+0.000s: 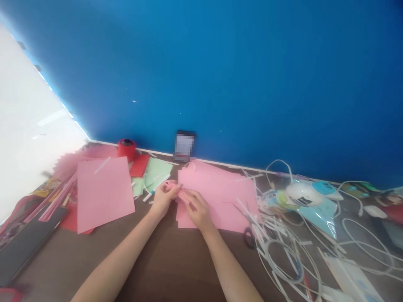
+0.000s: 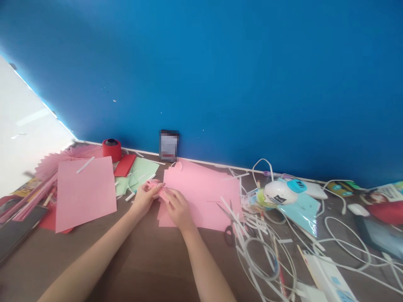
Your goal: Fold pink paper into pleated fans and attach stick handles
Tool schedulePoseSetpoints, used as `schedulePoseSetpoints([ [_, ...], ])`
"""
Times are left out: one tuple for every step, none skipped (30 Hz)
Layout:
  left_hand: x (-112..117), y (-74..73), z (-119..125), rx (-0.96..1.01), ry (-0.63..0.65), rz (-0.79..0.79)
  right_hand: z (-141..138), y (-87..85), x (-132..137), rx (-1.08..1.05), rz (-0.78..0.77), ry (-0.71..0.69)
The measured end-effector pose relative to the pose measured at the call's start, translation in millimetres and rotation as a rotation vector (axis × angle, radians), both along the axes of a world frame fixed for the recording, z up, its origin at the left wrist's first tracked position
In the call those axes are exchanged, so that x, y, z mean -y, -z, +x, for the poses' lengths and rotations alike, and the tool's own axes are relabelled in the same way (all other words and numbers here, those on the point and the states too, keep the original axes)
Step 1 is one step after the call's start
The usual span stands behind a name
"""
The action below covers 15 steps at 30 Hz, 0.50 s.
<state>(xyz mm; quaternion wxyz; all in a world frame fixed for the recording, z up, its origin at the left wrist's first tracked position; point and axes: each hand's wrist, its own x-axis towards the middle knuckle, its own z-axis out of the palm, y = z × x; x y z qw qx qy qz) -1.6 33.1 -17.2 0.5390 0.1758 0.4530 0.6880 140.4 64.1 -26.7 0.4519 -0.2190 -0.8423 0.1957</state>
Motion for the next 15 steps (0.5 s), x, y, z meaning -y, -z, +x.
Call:
schedulePoseSetpoints([
  [0,-0.1,0,0.005,0.0,0.0,0,0.5,0,-0.009,-0.001,-0.001],
  [0,-0.2,0,0.002,0.001,-0.001,-1,1.0,0,-0.016,-0.004,-0.001],
  [1,-0.3,1,-0.009,0.004,-0.003,-1,1.5,0,-0.022,-0.008,0.002],
  [1,-0.5,1,-0.022,0.005,-0.003,-1,1.8,0,-0.027,-0.011,0.007],
  [1,-1.0,1,-0.031,0.009,0.001,-1,1.9,0,-0.031,-0.01,0.015],
  [2,-1.6,0,-0.029,0.016,0.011,-1,1.8,1,-0.038,-0.005,0.025],
  [2,-2.4,0,-0.016,0.027,0.029,-1,1.4,1,-0.045,0.005,0.038],
  [3,-3.3,-1,0.011,0.043,0.051,-1,0.7,1,-0.055,0.017,0.052],
  [3,-4.1,-2,0.047,0.065,0.071,-1,-0.2,2,-0.068,0.027,0.068],
  [3,-4.8,-3,0.086,0.088,0.088,0,-1.2,2,-0.085,0.03,0.081],
  [3,-5.3,-4,0.122,0.109,0.101,0,-2.2,2,-0.108,0.019,0.093],
  [3,-5.6,-6,0.153,0.126,0.113,0,-3.3,3,-0.134,-0.01,0.102],
  [3,-5.6,-7,0.177,0.141,0.128,-1,-4.2,3,-0.166,-0.061,0.112],
  [3,-5.3,-9,0.194,0.156,0.145,-2,-5.0,4,-0.205,-0.137,0.122],
  [3,-4.8,-10,0.202,0.171,0.163,-3,-5.7,5,-0.245,-0.235,0.129],
])
